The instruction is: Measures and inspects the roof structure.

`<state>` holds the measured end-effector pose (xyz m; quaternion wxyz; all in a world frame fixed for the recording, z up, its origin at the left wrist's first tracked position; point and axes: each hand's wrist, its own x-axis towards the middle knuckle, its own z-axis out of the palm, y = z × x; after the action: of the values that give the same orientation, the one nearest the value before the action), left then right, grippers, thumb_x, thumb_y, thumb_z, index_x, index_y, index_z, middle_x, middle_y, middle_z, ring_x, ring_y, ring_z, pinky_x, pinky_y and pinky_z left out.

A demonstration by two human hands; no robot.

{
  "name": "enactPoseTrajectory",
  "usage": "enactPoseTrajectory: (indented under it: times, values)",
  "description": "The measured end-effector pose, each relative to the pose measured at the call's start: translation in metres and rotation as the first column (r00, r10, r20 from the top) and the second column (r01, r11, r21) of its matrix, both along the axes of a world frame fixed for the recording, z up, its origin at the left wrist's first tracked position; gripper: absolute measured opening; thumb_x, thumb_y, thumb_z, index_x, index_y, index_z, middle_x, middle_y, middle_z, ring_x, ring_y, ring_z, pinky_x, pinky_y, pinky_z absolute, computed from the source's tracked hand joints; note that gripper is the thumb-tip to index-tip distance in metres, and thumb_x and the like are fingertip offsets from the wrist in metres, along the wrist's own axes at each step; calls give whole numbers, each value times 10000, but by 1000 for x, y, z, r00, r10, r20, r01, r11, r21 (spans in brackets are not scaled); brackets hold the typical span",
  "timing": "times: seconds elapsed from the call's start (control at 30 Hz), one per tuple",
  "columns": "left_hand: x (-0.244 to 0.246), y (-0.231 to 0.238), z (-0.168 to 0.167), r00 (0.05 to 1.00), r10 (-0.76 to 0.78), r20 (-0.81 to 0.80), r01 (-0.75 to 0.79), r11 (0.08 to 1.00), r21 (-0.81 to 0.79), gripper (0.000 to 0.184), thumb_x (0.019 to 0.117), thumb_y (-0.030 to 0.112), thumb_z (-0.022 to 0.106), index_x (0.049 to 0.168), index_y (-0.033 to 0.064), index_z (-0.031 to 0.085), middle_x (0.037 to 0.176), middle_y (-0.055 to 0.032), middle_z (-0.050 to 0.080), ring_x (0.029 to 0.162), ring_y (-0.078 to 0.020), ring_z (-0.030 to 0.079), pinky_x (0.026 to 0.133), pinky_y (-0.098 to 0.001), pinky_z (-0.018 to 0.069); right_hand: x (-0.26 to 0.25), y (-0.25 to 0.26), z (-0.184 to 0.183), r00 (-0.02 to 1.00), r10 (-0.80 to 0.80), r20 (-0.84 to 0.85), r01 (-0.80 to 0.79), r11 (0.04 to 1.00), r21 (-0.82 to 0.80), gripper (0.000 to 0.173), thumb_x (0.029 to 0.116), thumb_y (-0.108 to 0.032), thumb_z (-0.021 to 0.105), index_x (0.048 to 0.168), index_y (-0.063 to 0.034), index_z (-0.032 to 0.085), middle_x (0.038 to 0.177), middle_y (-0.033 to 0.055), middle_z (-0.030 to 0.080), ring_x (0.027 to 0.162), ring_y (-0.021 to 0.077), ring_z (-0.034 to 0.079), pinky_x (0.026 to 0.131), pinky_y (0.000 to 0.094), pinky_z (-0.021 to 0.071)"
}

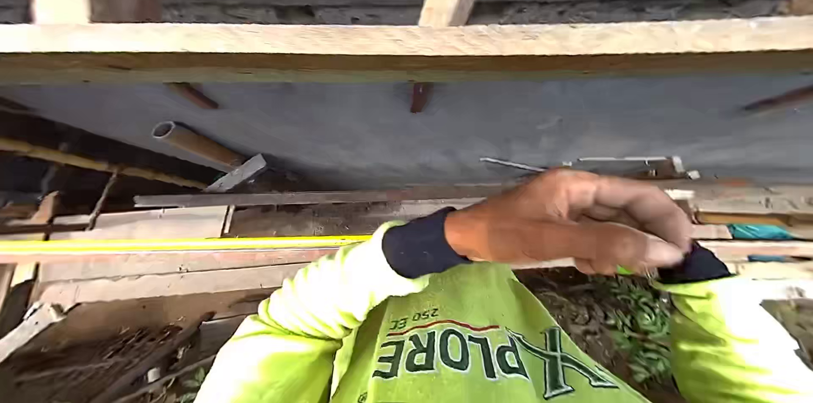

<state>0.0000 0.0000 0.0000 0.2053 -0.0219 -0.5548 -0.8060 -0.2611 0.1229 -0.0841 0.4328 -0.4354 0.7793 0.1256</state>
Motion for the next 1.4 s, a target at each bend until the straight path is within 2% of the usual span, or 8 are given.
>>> enactPoseTrajectory:
  times: [0.07,0.13,0.3,0.47,0.6,0.8,0.93,1.4]
  values:
    - [-1,-5,-54,950,104,295,-39,975,-217,134,992,55,535,1029,3,653,794,-18,633,660,-62,592,608,-214,526,-27,19,-36,998,-17,-56,16,1000,-21,358,949,-391,726,982,-36,751,983,245,710,992,453,665,851,705,474]
    - [-8,-11,-105,834,163,528,54,927,-372,148,999,90,576,1088,32,679,883,-53,691,724,-120,657,676,-295,582,-37,25,-42,996,-41,-82,41,999,-7,350,909,-444,737,940,-95,754,930,191,710,942,417,672,789,694,486]
    - [-11,10,-168,654,152,741,318,834,-451,196,1012,156,642,1168,55,705,993,-72,749,802,-152,719,744,-377,617,-31,32,-38,996,-14,-88,15,1000,9,353,917,-457,720,907,-105,736,863,161,683,883,380,663,730,650,481]
    - [-19,23,-173,663,169,730,384,759,-525,147,1000,164,665,1092,88,751,866,-46,750,674,-125,691,649,-361,596,-32,39,-40,995,-57,-86,55,998,-16,350,910,-466,721,858,-120,719,832,139,667,857,361,650,710,636,466]
    - [-17,30,-177,668,195,718,362,757,-543,123,993,147,666,1051,89,758,801,-45,730,609,-133,656,590,-359,570,-31,44,-41,994,-69,-86,65,997,-40,327,902,-459,727,837,-139,720,800,118,664,824,342,650,686,621,465]
    - [-12,28,-178,674,206,709,317,786,-531,110,980,138,679,1045,91,754,831,-26,731,640,-95,655,611,-306,563,-31,44,-40,993,-62,-101,58,997,-43,351,916,-483,715,880,-134,719,826,134,671,854,360,655,706,633,462]
    - [-13,21,-184,652,182,736,333,804,-494,134,977,150,676,1056,83,761,858,-18,743,709,-75,676,695,-309,578,-31,44,-40,993,-48,-105,44,998,-44,340,916,-475,715,860,-140,712,794,120,664,820,346,653,687,616,463]
    - [-12,14,-184,629,159,761,381,790,-480,145,985,208,671,1013,100,764,771,3,710,643,-72,629,647,-323,540,-34,40,-40,994,-41,-102,40,999,-10,339,919,-476,716,822,-152,698,759,97,645,790,324,642,654,590,451]
